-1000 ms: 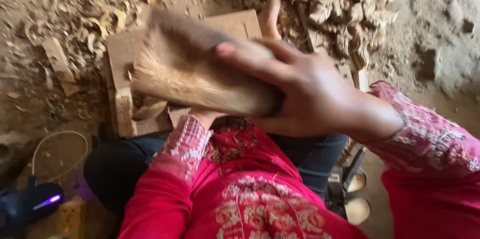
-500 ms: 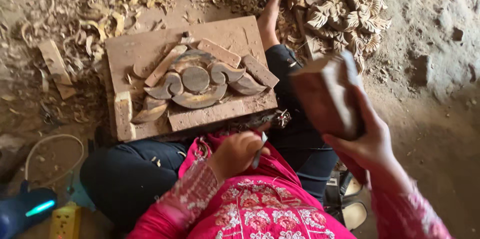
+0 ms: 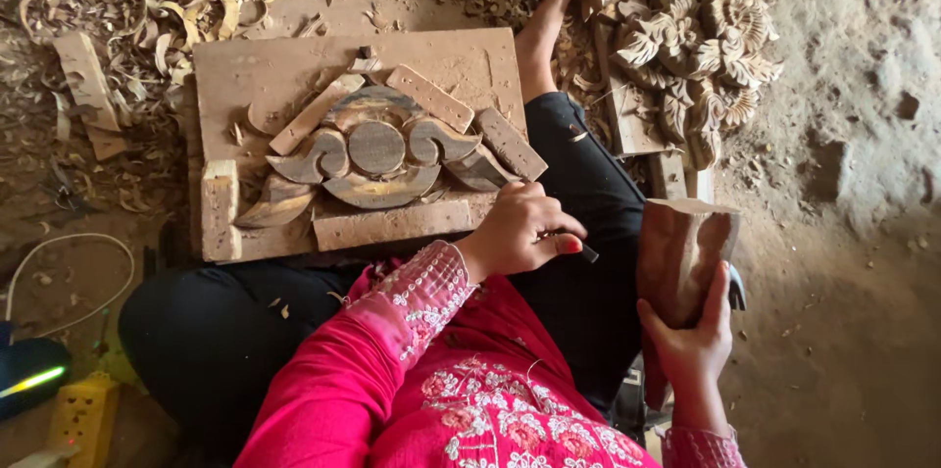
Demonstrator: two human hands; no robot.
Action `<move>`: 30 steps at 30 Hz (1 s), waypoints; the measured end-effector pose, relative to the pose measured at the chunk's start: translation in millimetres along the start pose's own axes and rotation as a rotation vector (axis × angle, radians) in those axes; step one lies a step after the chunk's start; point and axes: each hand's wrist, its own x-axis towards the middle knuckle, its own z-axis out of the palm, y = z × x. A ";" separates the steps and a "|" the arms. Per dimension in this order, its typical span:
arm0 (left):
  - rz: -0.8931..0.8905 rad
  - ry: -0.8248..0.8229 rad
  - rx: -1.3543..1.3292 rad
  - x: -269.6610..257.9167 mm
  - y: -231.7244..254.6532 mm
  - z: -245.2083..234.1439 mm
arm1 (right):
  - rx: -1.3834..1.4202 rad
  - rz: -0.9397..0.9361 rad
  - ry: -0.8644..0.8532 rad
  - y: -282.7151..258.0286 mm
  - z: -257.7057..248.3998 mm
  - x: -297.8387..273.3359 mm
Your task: The person carves a decorative floral pattern into a rectangular wooden board using a chisel and a wooden mallet. They repeatedly strike the chisel to shape the wood, creating a raised relief design.
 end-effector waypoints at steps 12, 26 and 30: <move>-0.095 0.163 -0.205 8.2 -0.7 -6.1 | 0.706 -0.071 0.011 -95.0 -35.2 2.8; -0.041 0.156 -0.201 4.4 -11.3 -9.9 | 0.531 -0.337 -0.127 -153.9 -7.4 8.1; 0.003 0.145 -0.070 7.2 -10.6 -13.5 | 0.530 -0.316 -0.133 -153.5 -23.0 8.8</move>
